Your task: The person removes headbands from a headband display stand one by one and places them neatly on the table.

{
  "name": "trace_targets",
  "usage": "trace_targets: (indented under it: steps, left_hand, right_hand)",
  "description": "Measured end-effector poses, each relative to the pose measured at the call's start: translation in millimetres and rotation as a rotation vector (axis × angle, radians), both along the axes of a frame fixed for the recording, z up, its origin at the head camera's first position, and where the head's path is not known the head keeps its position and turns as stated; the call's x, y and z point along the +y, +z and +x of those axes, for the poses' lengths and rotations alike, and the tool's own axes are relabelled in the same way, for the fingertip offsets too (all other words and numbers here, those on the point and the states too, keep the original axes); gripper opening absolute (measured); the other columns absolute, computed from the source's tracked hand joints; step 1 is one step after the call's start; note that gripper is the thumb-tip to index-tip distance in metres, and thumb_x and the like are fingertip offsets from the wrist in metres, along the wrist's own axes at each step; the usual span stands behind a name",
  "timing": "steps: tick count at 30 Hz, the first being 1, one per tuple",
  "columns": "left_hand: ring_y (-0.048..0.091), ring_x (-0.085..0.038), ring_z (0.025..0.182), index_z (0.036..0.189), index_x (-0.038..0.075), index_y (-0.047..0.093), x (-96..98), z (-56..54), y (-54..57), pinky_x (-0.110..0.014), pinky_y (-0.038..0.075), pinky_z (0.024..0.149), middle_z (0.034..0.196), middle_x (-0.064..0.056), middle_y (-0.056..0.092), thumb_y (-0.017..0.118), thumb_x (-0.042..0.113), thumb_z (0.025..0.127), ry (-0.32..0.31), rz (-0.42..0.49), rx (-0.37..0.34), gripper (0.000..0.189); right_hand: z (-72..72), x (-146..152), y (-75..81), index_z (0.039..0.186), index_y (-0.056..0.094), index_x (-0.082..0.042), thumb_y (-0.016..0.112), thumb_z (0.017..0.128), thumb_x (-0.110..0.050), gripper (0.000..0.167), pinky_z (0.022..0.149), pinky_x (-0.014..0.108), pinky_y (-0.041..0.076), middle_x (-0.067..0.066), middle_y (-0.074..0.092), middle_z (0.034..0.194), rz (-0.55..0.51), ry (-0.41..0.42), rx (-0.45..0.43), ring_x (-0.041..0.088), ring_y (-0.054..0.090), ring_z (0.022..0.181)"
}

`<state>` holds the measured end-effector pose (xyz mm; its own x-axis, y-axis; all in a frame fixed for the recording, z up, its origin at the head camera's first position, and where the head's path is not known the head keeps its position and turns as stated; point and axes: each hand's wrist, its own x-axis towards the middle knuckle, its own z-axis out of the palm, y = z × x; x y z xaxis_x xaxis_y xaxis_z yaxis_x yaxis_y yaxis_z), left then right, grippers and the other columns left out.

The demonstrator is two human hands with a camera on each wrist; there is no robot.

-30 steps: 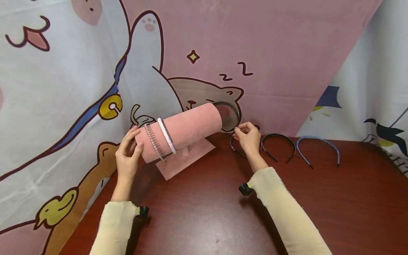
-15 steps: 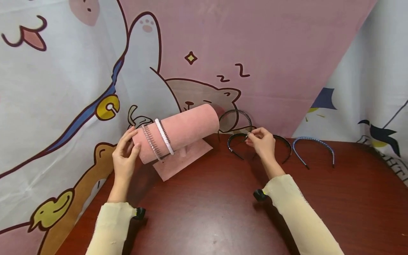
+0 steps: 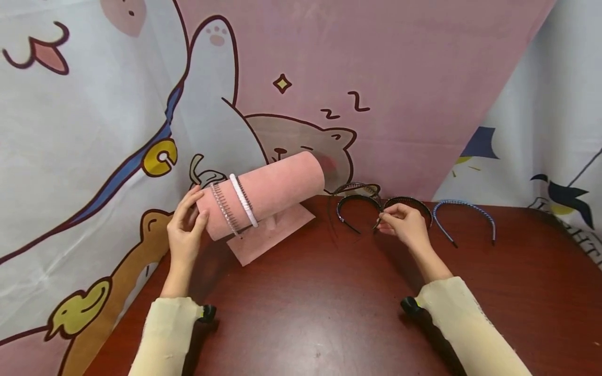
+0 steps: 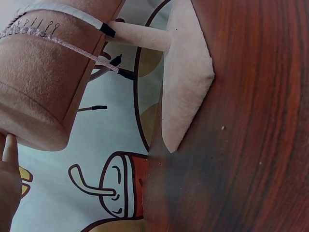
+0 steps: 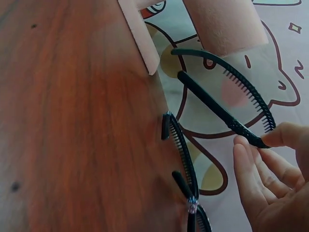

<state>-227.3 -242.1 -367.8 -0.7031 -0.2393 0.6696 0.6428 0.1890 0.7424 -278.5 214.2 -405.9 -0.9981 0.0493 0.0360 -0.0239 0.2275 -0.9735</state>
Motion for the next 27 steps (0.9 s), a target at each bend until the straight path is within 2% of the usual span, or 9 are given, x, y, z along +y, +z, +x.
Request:
trace_targets:
  steps: [3,9,12,15,19,22,27]
  left_hand:
    - [0.051,-0.022,0.137,0.128,-0.012,0.059,1.0,0.3,0.0,-0.019,0.045,0.109,0.144,-0.033,0.048,0.060,-0.006,0.091,-0.001,0.000,-0.005,0.038]
    - [0.050,-0.024,0.138,0.128,-0.013,0.059,0.9,-0.5,-0.4,-0.020,0.045,0.109,0.144,-0.017,0.056,0.060,-0.006,0.091,0.006,0.000,-0.001,0.038]
    - [0.050,-0.022,0.138,0.128,-0.013,0.059,0.7,-0.6,-0.6,-0.019,0.045,0.109,0.145,-0.022,0.054,0.061,-0.005,0.091,0.007,-0.007,0.001,0.038]
    - [0.051,-0.020,0.137,0.128,-0.009,0.060,-4.6,-7.0,-7.8,-0.019,0.045,0.109,0.145,-0.027,0.051,0.062,-0.004,0.091,0.003,-0.007,0.009,0.038]
    - [0.052,-0.019,0.136,0.129,-0.006,0.062,-11.9,-16.1,-17.5,-0.020,0.045,0.109,0.146,-0.025,0.051,0.062,-0.006,0.090,0.007,0.014,0.001,0.039]
    - [0.051,-0.020,0.137,0.128,-0.009,0.061,-12.0,-16.2,-17.0,-0.020,0.045,0.109,0.145,-0.029,0.049,0.060,-0.009,0.089,0.013,0.022,-0.010,0.039]
    - [0.051,-0.020,0.137,0.129,-0.005,0.062,-12.3,-15.2,-16.3,-0.020,0.045,0.109,0.146,-0.026,0.051,0.062,-0.006,0.090,0.022,0.005,-0.012,0.039]
  right_hand:
    - [6.3,8,-3.1,0.113,0.057,0.015,0.062,0.096,-0.009,0.030,0.070,0.029,0.063,-0.012,0.071,0.077,0.008,0.031,-0.014,0.005,0.071,0.066]
    - [15.4,16,-8.2,0.118,0.056,0.019,0.061,0.096,-0.007,0.034,0.069,0.029,0.063,-0.006,0.073,0.078,0.042,0.091,-0.050,0.005,0.071,0.065]
    - [19.7,19,-10.6,0.118,0.057,0.019,0.060,0.097,-0.006,0.033,0.069,0.030,0.063,-0.001,0.075,0.083,0.069,0.117,-0.075,0.006,0.071,0.066]
    - [23.8,23,-13.2,0.119,0.059,0.018,0.059,0.097,-0.008,0.034,0.070,0.030,0.063,0.006,0.076,0.090,0.109,0.137,-0.092,0.007,0.072,0.068]
    - [27.7,28,-16.1,0.119,0.061,0.017,0.058,0.098,-0.010,0.034,0.070,0.028,0.063,0.013,0.076,0.095,0.158,0.167,-0.115,0.008,0.072,0.071]
    - [29.3,31,-18.5,0.119,0.060,0.018,0.057,0.099,-0.009,0.035,0.070,0.027,0.062,0.015,0.076,0.096,0.173,0.191,-0.129,0.007,0.072,0.071]
    - [30.5,36,-23.8,0.117,0.061,0.019,0.057,0.098,-0.007,0.033,0.069,0.028,0.063,0.014,0.076,0.095,0.179,0.215,-0.162,0.007,0.072,0.070]
